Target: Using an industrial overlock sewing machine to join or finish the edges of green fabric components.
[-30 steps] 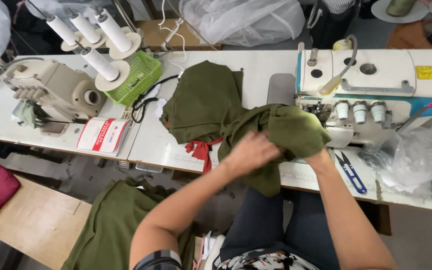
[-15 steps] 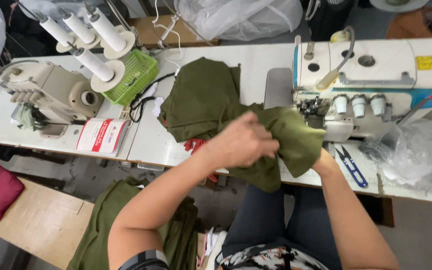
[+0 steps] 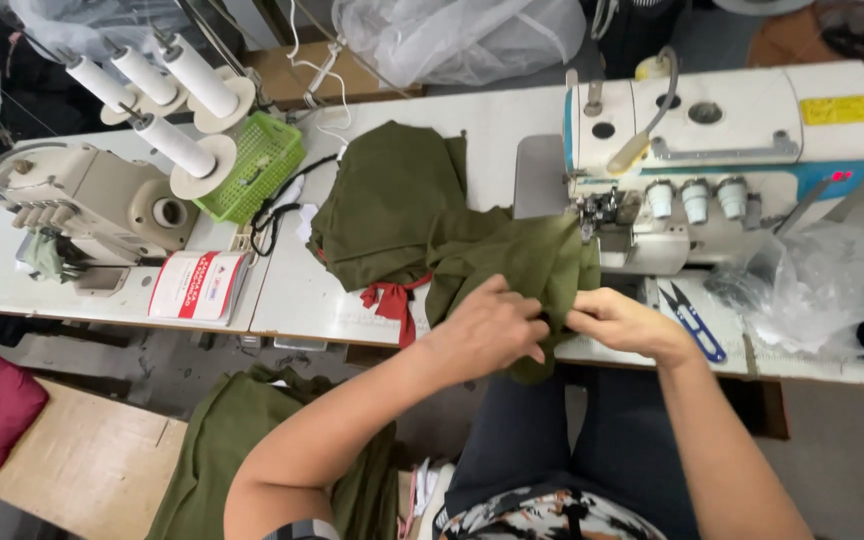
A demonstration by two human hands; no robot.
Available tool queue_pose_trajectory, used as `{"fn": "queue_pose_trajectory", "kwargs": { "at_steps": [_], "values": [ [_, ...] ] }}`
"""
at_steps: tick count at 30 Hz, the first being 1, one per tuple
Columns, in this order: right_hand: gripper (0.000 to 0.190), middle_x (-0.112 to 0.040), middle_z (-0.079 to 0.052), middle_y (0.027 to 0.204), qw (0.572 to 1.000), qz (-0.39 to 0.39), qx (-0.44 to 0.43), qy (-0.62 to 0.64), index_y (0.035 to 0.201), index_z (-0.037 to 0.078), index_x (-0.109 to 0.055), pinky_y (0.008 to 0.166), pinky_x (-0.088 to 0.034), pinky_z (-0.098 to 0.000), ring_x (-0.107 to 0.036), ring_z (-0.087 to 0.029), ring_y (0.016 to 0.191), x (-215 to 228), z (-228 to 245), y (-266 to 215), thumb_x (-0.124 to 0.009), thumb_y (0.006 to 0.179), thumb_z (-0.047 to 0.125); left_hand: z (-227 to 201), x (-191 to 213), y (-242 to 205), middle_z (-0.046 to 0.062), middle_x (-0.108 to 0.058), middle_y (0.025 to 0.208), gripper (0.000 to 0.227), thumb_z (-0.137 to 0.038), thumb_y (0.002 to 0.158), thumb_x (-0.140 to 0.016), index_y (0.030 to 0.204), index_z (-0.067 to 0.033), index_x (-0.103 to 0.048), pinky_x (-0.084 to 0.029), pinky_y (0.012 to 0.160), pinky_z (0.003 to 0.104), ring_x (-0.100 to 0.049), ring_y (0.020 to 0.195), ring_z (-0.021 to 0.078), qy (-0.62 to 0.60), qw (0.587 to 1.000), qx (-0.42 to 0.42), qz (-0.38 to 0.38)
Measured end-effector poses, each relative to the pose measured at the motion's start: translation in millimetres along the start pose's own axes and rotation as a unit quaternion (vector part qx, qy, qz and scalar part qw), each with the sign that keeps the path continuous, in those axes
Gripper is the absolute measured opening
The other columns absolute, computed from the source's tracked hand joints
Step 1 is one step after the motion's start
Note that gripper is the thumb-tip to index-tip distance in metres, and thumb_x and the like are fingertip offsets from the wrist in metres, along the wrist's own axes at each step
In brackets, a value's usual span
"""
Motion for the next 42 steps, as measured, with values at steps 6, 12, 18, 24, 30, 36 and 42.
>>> {"fn": "queue_pose_trajectory", "kwargs": {
  "at_steps": [6, 12, 18, 24, 30, 36, 42],
  "values": [
    [0.027, -0.084, -0.009, 0.110, 1.000, -0.002, -0.001, -0.024, 0.119, 0.012, -0.080, 0.091, -0.060, -0.0428, -0.074, -0.022, 0.111, -33, 121, -25, -0.068, 0.095, 0.019, 1, 22, 18, 0.011, -0.047, 0.142, 0.100, 0.007, 0.079, -0.080, 0.158, -0.0231, -0.028, -0.054, 0.086, 0.047, -0.071, 0.091, 0.0359, -0.065, 0.981, 0.069, 0.169],
    [0.032, -0.079, -0.019, 0.117, 0.995, -0.038, -0.008, -0.090, 0.127, 0.008, -0.074, 0.087, -0.060, -0.0498, -0.076, -0.036, 0.106, -46, 129, -47, -0.060, 0.097, 0.010, 20, -60, 13, 0.002, -0.061, 0.093, 0.045, 0.013, 0.074, -0.071, 0.108, -0.0148, -0.062, -0.052, 0.067, 0.042, -0.068, 0.076, 0.0327, -0.102, 0.976, 0.012, 0.192],
    [0.035, -0.072, -0.019, 0.126, 0.969, -0.219, 0.026, -0.112, 0.133, 0.006, -0.068, 0.089, -0.059, -0.0482, -0.071, -0.039, 0.110, -19, 120, -56, -0.059, 0.100, 0.007, 53, 26, 39, 0.006, -0.055, 0.085, 0.011, -0.006, 0.103, -0.055, 0.098, -0.0149, -0.060, -0.057, 0.062, 0.037, -0.070, 0.071, 0.0266, -0.415, 0.904, 0.102, 0.003],
    [0.054, -0.064, -0.014, 0.133, 0.967, -0.250, 0.040, -0.029, 0.139, 0.004, -0.060, 0.067, -0.063, -0.0345, -0.072, -0.026, 0.073, -26, 122, -41, -0.078, 0.089, 0.014, 71, 30, 25, 0.005, -0.051, 0.076, 0.019, -0.020, 0.110, -0.044, 0.104, -0.0082, -0.057, -0.059, 0.063, 0.039, -0.068, 0.063, 0.0210, -0.486, 0.846, 0.219, -0.017],
    [0.053, -0.065, -0.003, 0.103, 0.910, -0.395, 0.097, -0.081, 0.131, 0.007, -0.067, 0.043, -0.052, -0.0255, -0.068, -0.020, 0.054, -22, 139, -39, -0.085, 0.087, 0.030, 78, 36, 23, 0.003, -0.057, 0.065, 0.027, -0.027, 0.110, -0.048, 0.094, -0.0084, -0.059, -0.058, 0.056, 0.031, -0.072, 0.058, 0.0195, -0.492, 0.832, 0.242, -0.090],
    [0.012, -0.051, 0.006, 0.046, 0.917, -0.386, 0.072, -0.064, 0.090, 0.020, -0.079, 0.048, -0.042, -0.0216, -0.043, 0.000, 0.054, -15, 100, -36, -0.070, 0.099, 0.019, 66, 51, 28, 0.016, -0.063, 0.089, 0.015, -0.020, 0.108, -0.052, 0.115, -0.0069, -0.057, -0.053, 0.057, 0.044, -0.068, 0.065, 0.0328, -0.360, 0.913, 0.184, -0.049],
    [0.022, -0.048, 0.004, 0.051, 0.948, -0.301, 0.083, -0.057, 0.079, 0.010, -0.070, 0.048, -0.040, -0.0228, -0.041, -0.005, 0.054, -19, 111, -57, -0.065, 0.100, 0.014, 34, 36, 9, 0.014, -0.040, 0.120, 0.058, -0.032, 0.083, -0.080, 0.119, -0.0061, -0.043, -0.054, 0.084, 0.051, -0.066, 0.082, 0.0376, -0.273, 0.951, 0.111, 0.093]
  ]
}}
Point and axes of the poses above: each hand's wrist, its own y-axis towards the middle knuckle, its own x-axis out of the back of the hand, z = x × y, the point moved 8 cm from there along y, towards the middle knuckle
